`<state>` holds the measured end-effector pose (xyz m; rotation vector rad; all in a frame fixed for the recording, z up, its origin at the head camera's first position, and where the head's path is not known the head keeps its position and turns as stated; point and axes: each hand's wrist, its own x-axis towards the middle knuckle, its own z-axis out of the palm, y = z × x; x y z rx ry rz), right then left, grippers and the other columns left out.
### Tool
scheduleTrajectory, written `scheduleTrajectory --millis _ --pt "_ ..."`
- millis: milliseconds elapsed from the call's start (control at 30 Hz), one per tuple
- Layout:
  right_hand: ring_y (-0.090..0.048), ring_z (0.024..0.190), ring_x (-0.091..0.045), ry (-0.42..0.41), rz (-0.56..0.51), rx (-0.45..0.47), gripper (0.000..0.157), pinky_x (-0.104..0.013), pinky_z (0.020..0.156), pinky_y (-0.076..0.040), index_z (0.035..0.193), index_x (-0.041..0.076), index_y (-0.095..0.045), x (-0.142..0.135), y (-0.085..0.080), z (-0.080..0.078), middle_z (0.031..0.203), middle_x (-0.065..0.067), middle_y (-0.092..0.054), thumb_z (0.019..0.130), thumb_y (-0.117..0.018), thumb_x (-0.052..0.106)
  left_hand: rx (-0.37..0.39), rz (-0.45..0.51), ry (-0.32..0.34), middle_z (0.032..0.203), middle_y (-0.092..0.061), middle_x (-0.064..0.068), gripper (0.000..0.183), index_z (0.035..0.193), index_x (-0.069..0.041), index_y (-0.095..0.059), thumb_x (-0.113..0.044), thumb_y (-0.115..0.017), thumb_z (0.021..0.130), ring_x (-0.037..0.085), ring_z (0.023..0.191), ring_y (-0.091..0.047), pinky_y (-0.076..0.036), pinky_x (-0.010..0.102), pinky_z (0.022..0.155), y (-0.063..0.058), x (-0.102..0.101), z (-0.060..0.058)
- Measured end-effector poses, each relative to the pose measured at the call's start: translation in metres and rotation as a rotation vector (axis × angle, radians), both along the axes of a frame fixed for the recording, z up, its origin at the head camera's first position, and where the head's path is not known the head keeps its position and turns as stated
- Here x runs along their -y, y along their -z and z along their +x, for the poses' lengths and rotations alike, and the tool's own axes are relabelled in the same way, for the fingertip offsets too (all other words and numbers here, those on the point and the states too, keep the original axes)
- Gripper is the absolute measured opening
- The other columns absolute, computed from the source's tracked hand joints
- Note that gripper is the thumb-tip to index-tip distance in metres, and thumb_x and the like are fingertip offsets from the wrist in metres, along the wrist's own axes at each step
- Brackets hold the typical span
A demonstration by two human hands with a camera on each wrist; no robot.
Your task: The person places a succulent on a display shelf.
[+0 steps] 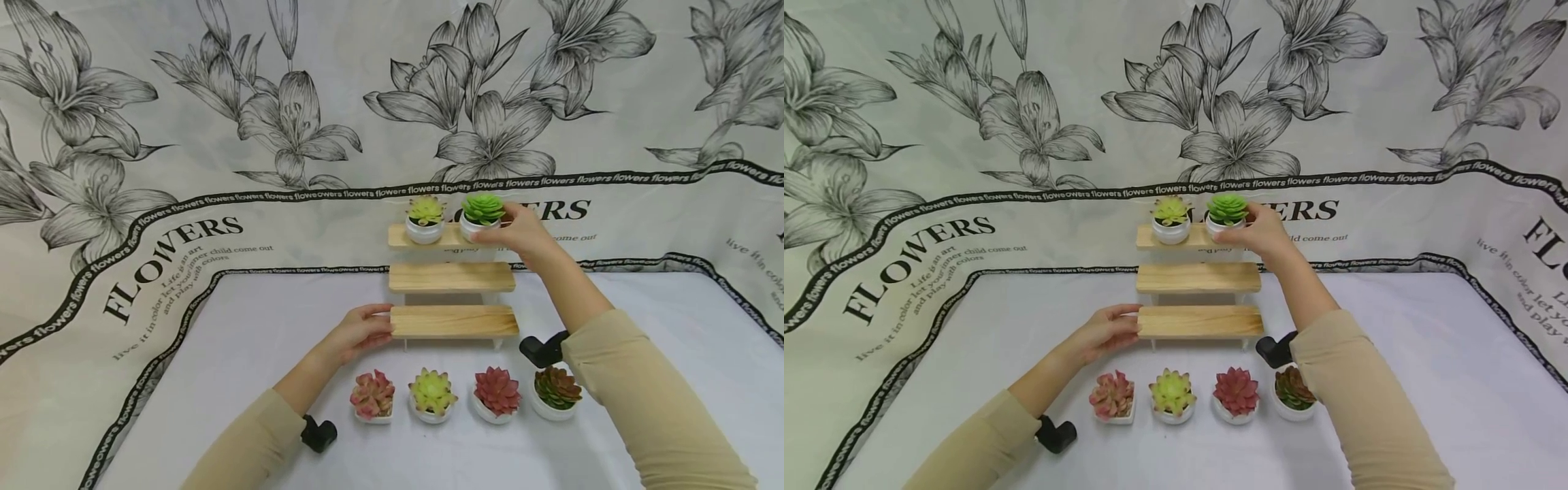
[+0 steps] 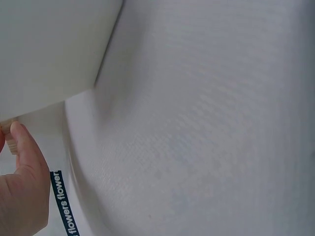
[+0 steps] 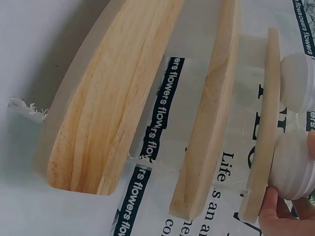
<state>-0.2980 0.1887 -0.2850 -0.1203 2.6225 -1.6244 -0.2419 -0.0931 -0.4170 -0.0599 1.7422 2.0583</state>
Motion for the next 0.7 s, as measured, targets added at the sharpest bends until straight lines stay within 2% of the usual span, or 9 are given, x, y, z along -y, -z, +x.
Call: scheduleTrajectory --millis 133,400,700 --pt "-0.038 0.115 -0.031 -0.004 0.000 -0.011 0.078 -0.047 0.100 -0.038 0.142 0.001 -0.032 0.0014 0.0009 -0.0016 0.129 -0.020 -0.039 0.078 -0.075 0.018 -0.002 -0.001 0.000 0.112 -0.059 0.018 0.051 0.133 0.006 -0.043 0.008 -0.056 0.085 0.013 0.079 -0.062 -0.055 0.023 0.073 0.0007 -0.0010 -0.0015" --pt "-0.036 0.120 -0.033 0.005 -0.014 0.010 0.082 -0.049 0.104 -0.035 0.145 0.004 -0.027 0.0024 -0.0008 -0.0015 0.133 -0.021 -0.038 0.079 -0.074 0.017 0.008 -0.003 -0.004 0.108 -0.060 0.016 0.050 0.133 0.006 -0.043 0.010 -0.055 0.085 0.012 0.078 -0.062 -0.055 0.023 0.073 -0.0004 -0.0032 -0.0009" --pt "-0.040 0.105 -0.025 0.008 -0.034 0.004 0.078 -0.042 0.097 -0.039 0.143 0.002 -0.030 0.0038 -0.0010 0.0006 0.119 -0.017 -0.043 0.080 -0.073 0.015 0.011 0.000 -0.010 0.105 -0.060 0.014 0.050 0.133 0.006 -0.043 0.010 -0.055 0.085 0.012 0.077 -0.062 -0.056 0.022 0.071 -0.0012 -0.0022 -0.0001"
